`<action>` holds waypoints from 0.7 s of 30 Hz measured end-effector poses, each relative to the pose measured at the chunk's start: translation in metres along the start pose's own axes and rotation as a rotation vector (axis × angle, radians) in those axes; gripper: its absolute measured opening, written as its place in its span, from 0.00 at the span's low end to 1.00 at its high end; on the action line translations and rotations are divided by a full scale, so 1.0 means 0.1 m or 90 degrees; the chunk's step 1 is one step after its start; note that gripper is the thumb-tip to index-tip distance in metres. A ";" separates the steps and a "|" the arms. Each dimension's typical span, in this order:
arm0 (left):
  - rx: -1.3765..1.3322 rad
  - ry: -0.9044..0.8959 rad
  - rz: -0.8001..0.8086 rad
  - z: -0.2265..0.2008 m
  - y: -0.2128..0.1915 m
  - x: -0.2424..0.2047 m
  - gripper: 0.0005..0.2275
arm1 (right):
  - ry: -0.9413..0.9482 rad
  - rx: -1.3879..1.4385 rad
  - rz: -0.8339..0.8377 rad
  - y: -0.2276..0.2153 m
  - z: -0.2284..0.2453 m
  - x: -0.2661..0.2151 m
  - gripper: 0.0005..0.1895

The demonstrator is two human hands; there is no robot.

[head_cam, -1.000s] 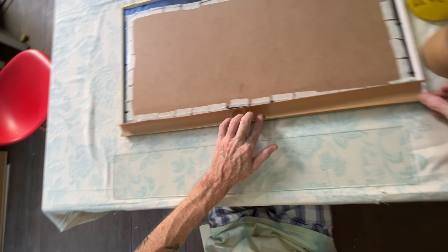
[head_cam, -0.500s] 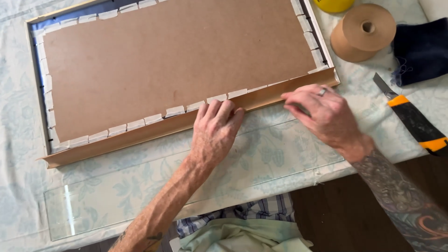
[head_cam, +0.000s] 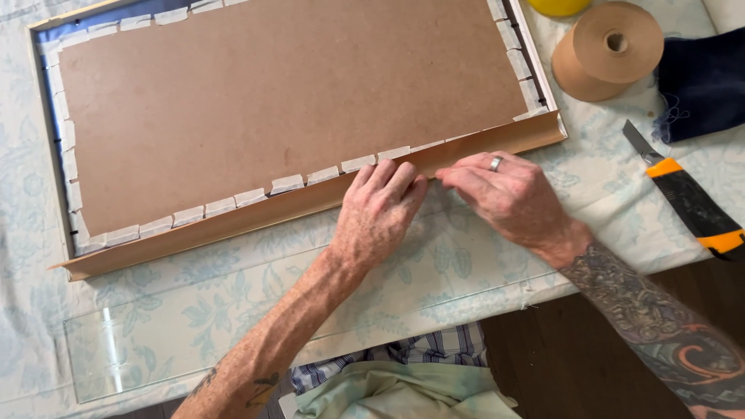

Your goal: Applying brown paper tape to the back of a picture frame, including wetting the adhesive and smoothing it down.

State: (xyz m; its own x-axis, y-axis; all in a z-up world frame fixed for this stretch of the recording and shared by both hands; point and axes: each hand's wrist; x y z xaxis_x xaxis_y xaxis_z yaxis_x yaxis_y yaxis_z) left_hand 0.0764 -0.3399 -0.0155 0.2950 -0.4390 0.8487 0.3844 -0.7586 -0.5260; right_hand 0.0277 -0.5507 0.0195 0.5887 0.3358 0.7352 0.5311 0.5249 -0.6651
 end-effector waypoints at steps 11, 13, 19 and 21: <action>-0.035 0.007 -0.004 -0.02 0.03 0.10 0.08 | 0.019 -0.070 -0.022 0.01 -0.15 -0.25 0.03; -0.023 0.014 0.004 0.01 -0.01 0.05 0.08 | 0.018 -0.073 -0.028 -0.07 -0.33 -0.42 0.05; 0.071 0.000 0.094 0.01 -0.22 -0.01 0.06 | 0.062 -0.117 0.056 -0.52 -0.69 -0.56 0.08; 0.044 -0.027 0.074 -0.01 -0.21 0.02 0.06 | 0.069 -0.128 0.034 -0.59 -0.59 -0.43 0.09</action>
State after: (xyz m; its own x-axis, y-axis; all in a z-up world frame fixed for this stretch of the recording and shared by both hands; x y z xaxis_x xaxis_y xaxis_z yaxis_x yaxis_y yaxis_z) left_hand 0.0680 -0.3253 -0.0022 0.3775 -0.4999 0.7795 0.4049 -0.6679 -0.6244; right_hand 0.0071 -0.6417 0.0194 0.6754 0.2669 0.6875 0.6019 0.3391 -0.7230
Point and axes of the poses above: each hand's wrist, its own x-axis towards the middle knuckle, its own y-axis out of the palm, z = x × y, and after that the axes turned 13 degrees about -z, right-handed
